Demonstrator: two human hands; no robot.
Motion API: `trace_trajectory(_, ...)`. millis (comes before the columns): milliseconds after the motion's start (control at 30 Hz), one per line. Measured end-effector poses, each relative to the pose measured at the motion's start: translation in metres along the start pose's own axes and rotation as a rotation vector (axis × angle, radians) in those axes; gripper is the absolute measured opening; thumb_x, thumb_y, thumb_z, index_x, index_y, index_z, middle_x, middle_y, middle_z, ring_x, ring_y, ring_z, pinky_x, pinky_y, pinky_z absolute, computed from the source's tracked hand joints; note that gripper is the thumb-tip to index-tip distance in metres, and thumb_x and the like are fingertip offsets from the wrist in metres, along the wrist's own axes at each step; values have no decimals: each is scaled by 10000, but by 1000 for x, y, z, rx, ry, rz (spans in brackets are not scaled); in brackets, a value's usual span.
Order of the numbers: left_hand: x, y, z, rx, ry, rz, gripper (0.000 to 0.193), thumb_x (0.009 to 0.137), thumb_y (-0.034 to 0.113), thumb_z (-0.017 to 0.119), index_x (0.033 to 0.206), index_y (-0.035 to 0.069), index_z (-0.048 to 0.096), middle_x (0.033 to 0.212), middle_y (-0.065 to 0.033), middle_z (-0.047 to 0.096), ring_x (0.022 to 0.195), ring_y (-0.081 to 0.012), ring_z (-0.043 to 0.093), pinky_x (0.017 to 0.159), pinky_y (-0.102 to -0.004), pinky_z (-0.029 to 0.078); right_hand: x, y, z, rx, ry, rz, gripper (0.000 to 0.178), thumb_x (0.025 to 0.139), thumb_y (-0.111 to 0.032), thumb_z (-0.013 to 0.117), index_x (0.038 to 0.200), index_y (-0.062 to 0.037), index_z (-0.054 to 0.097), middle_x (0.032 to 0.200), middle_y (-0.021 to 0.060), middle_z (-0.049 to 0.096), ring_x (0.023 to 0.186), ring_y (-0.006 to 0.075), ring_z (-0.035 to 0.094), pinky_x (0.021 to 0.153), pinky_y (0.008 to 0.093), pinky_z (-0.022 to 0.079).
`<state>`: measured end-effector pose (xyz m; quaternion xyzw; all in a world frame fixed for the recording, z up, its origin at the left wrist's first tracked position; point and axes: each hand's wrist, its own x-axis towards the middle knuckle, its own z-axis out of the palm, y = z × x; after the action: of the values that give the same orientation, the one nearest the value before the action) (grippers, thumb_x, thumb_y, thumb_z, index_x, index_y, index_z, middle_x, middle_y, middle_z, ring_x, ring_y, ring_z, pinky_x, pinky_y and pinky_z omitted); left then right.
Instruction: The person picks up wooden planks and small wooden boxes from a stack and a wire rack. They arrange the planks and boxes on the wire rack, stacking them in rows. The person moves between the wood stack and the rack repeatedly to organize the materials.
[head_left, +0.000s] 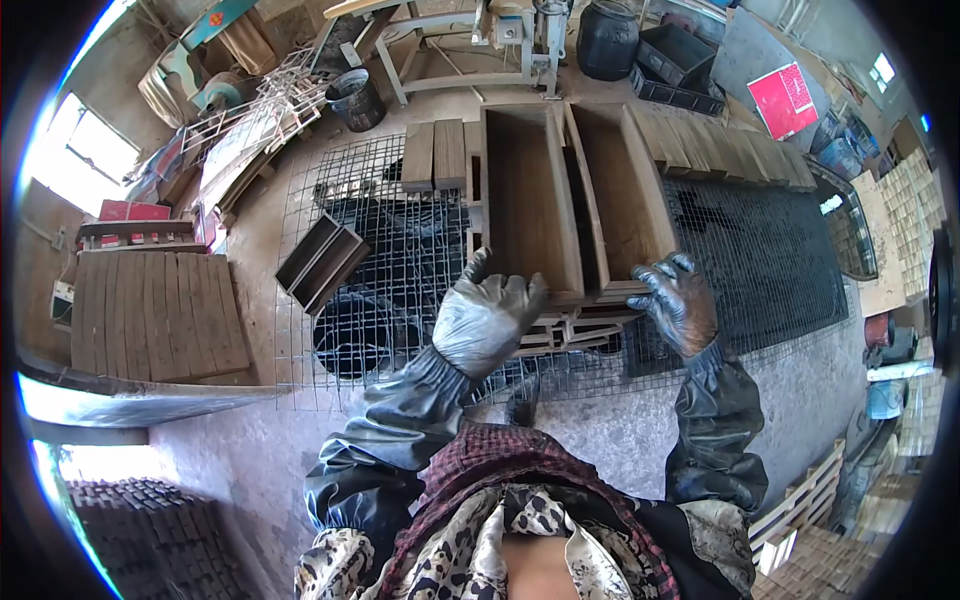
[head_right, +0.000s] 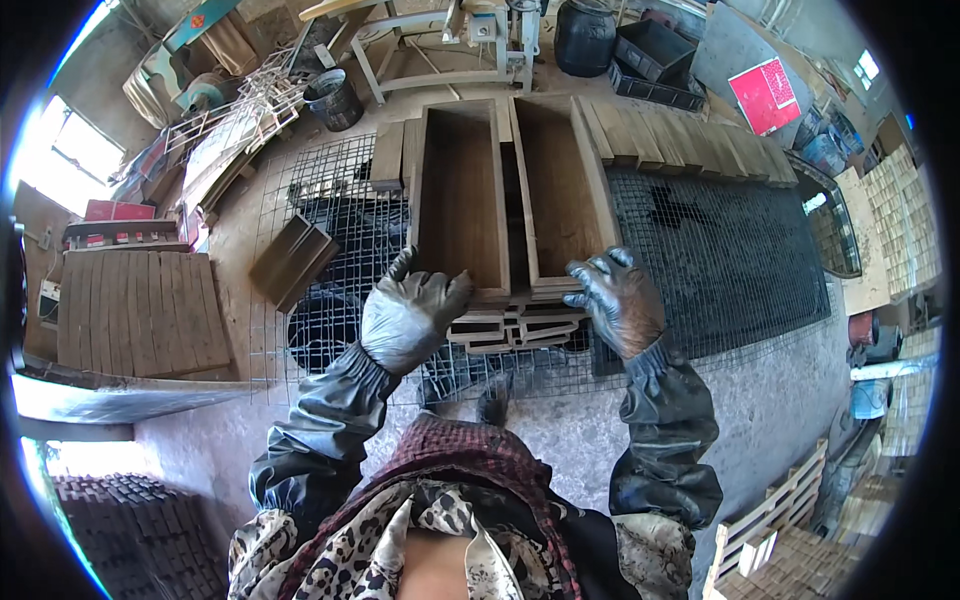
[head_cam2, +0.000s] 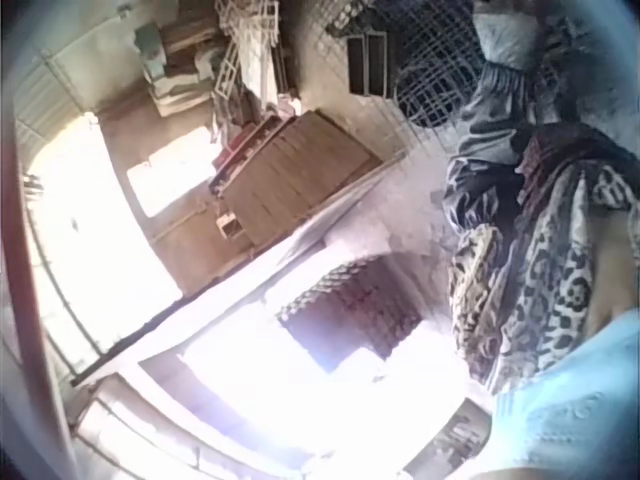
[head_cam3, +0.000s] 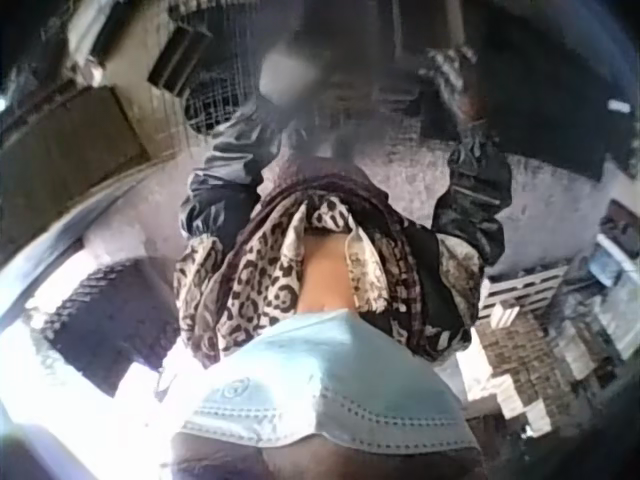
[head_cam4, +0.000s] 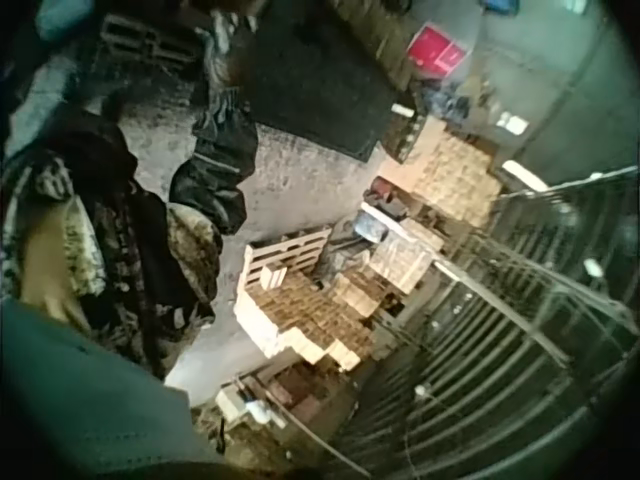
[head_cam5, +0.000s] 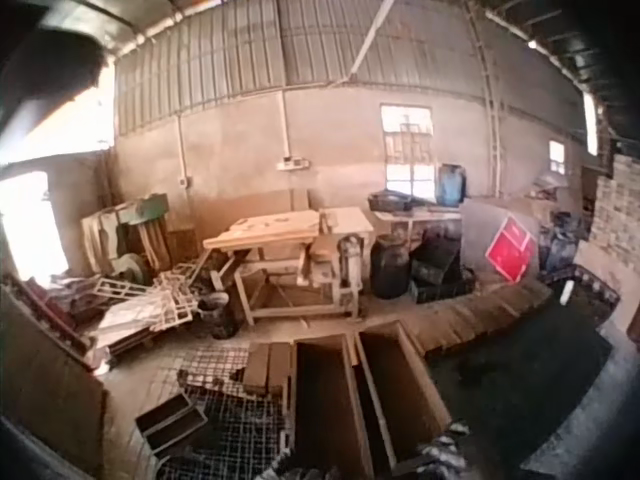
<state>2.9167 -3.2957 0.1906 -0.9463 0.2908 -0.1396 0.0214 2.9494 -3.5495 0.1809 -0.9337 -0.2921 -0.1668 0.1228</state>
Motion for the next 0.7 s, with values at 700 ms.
trace_trajectory(700, -298, -385, 311, -100, -597, -1083, 613, 793, 234, 418, 1332, 230, 128, 1399, -82, 106, 1281, -259, 136, 952, -599, 80, -253, -55, 191, 344, -449, 1239, 355, 804, -192, 471, 1132, -55, 451, 927, 148, 575, 762, 246, 569, 673, 366, 441)
